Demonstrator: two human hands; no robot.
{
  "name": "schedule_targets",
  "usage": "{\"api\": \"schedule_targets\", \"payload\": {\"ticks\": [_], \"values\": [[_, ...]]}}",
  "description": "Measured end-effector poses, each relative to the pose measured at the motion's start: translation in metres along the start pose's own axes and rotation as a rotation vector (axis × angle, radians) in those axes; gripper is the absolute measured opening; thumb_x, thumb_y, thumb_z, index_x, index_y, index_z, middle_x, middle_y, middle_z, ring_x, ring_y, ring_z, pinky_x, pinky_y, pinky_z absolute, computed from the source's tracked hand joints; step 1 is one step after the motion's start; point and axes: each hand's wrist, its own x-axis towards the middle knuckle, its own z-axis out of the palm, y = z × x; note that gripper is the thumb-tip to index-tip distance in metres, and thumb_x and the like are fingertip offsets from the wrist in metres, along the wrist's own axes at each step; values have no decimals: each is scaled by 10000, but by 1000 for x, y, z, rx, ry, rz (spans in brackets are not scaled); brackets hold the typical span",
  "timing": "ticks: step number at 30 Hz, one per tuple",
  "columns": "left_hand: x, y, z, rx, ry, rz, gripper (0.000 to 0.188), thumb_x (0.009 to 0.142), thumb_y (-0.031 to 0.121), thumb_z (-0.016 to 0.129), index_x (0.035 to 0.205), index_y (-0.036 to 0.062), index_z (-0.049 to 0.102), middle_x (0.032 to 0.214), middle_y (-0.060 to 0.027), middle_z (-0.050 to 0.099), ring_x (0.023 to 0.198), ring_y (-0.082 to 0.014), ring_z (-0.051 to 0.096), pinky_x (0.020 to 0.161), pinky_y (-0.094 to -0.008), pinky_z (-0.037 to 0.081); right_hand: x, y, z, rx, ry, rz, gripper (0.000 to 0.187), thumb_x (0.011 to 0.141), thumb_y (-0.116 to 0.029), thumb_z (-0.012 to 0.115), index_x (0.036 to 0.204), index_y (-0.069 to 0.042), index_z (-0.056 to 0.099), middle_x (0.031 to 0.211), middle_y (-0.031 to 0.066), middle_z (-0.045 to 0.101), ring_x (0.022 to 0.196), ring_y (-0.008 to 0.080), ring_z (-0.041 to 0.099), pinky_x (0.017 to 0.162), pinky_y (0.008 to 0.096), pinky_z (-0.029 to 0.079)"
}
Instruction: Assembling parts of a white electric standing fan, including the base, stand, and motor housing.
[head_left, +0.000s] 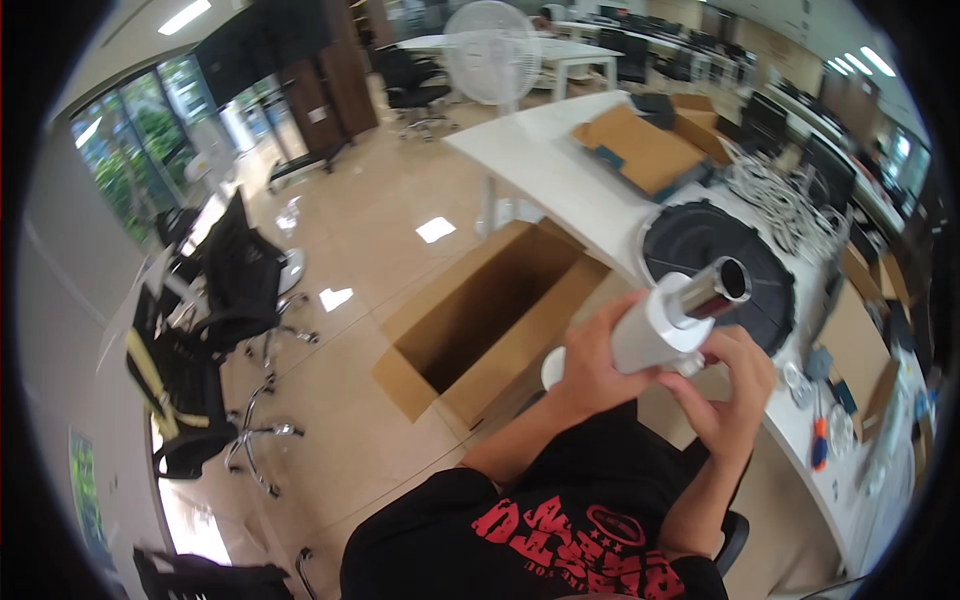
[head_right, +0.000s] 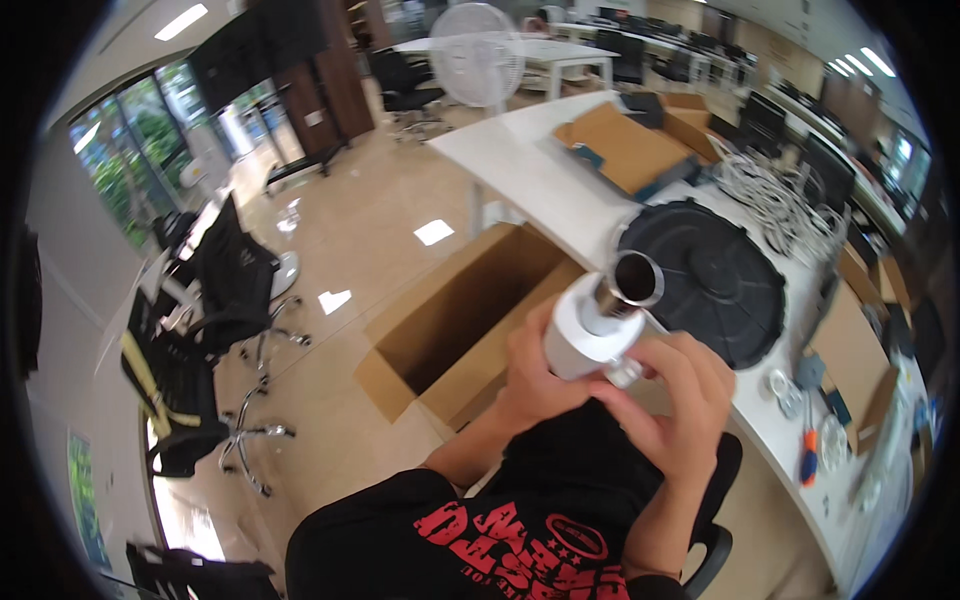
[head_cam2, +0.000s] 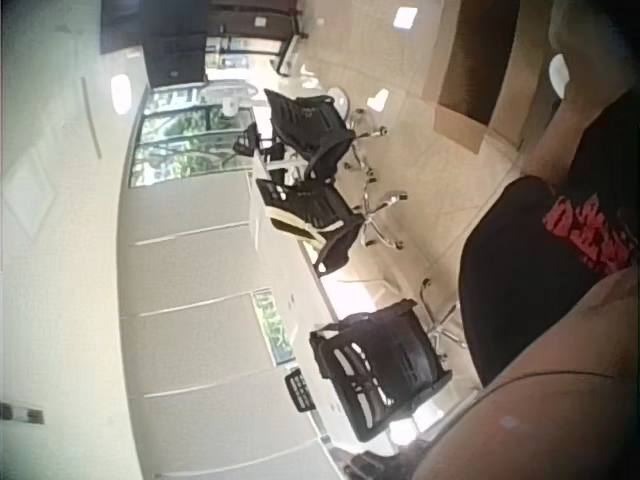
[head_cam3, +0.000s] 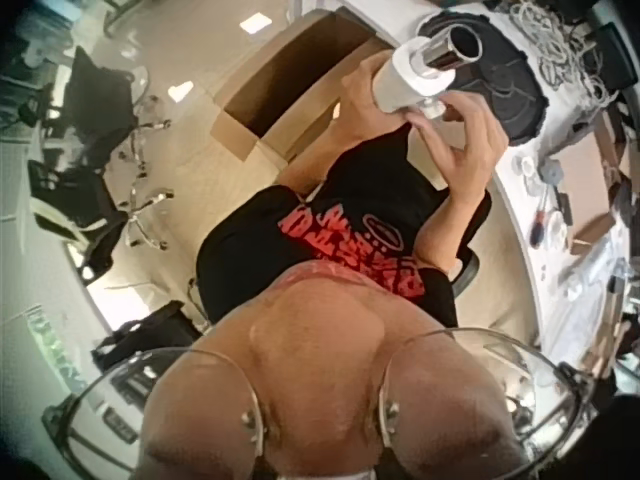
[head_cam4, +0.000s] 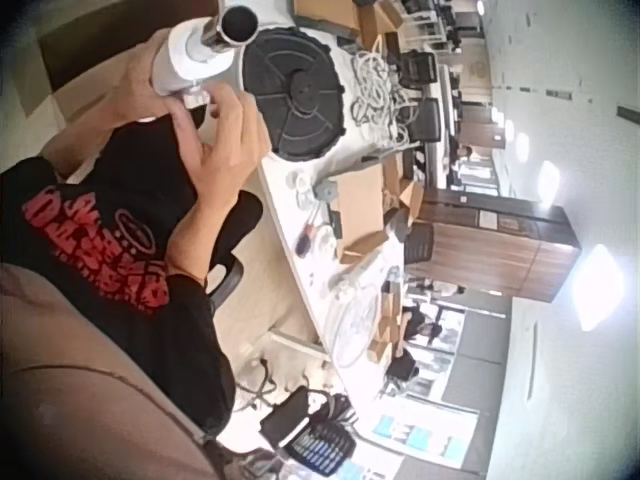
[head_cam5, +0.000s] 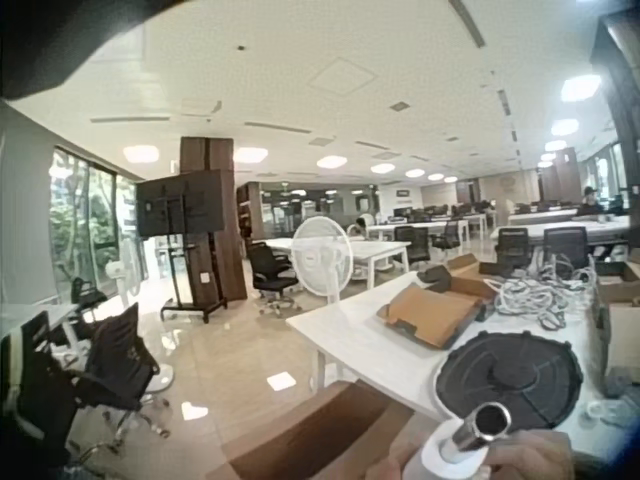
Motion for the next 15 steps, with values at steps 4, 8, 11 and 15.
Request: {"api": "schedule_targets", "payload": {"ticks": [4, 8, 11, 15], "values": [[5, -7, 24, -79, -57, -37, 766, 611, 103, 876, 1294, 20, 540, 1132, -185, 684, 993, -356, 698, 838, -408, 558, -4, 14, -5, -75, 25, 130, 355, 733, -344, 838, 828, -69, 636, 656, 24, 546, 506, 163, 507, 476, 284, 365], [2, -9, 51, -160, -119, -56, 763, 625, 116, 893, 1288, 15, 531, 1125, -189, 685, 990, -348, 702, 832, -402, 561, -15, 22, -27, -224, -54, 200, 370, 788, -363, 793, 722, -70, 576, 593, 24, 510, 480, 196, 500, 462, 303, 356], [2, -7, 68, -256, -171, -67, 747, 645, 88, 870, 1295, 9, 508, 1104, -194, 686, 976, -343, 706, 827, -394, 559, -20, 23, -39, -216, -78, 280, 355, 816, -327, 776, 699, -68, 562, 564, 38, 494, 458, 202, 488, 454, 327, 351], [-2, -11, 94, -308, -263, -90, 714, 674, 56, 829, 1300, 7, 489, 1062, -194, 688, 933, -344, 709, 805, -391, 560, -34, 29, -40, -11, 45, 569, 345, 903, -197, 666, 668, -1, 505, 531, 93, 466, 440, 236, 388, 455, 346, 315]]}}
